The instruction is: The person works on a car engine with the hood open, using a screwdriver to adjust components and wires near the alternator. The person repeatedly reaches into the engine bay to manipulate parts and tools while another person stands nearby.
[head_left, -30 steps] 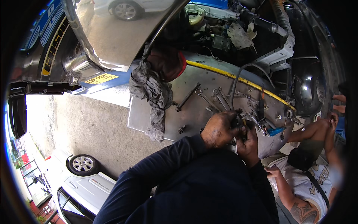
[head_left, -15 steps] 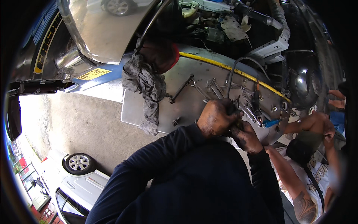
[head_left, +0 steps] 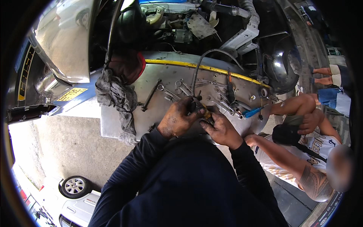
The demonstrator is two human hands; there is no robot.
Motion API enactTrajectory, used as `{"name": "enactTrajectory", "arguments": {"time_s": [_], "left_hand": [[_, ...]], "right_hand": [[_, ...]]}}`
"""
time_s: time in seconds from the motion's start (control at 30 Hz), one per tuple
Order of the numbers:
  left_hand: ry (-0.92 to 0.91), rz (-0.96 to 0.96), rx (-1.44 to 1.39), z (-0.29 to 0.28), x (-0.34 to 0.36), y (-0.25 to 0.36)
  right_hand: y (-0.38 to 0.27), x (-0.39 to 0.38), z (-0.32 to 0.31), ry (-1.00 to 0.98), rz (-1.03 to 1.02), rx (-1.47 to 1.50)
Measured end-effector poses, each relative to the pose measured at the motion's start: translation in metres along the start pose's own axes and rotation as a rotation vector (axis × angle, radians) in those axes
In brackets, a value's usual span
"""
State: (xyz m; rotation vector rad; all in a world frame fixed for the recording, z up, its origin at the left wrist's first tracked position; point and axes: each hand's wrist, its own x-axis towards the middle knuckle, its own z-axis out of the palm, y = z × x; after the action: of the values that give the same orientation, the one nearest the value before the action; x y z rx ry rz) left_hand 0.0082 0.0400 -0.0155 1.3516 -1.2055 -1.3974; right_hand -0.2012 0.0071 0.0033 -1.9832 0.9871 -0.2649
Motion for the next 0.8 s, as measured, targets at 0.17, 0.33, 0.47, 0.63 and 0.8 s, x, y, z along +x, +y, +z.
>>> {"name": "enactTrajectory", "arguments": {"time_s": [0.17, 0.33, 0.47, 0.63, 0.8], "left_hand": [[0.032, 0.117, 0.246, -0.005, -0.001, -0.003], [0.141, 0.261, 0.405, -0.002, 0.004, -0.004], [0.102, 0.113, 0.401, -0.001, 0.004, -0.004], [0.112, 0.11, 0.415, -0.003, -0.001, -0.004], [0.096, 0.02, 0.455, -0.005, -0.003, -0.007]], "right_hand": [[-0.003, 0.001, 0.0, 0.096, 0.029, -0.082], [-0.014, -0.006, 0.005, 0.137, 0.277, -0.039], [-0.02, -0.01, 0.01, 0.16, 0.334, 0.038], [-0.021, -0.013, 0.016, 0.114, 0.449, 0.109], [-0.014, -0.019, 0.027, 0.067, 0.47, 0.228]]}}
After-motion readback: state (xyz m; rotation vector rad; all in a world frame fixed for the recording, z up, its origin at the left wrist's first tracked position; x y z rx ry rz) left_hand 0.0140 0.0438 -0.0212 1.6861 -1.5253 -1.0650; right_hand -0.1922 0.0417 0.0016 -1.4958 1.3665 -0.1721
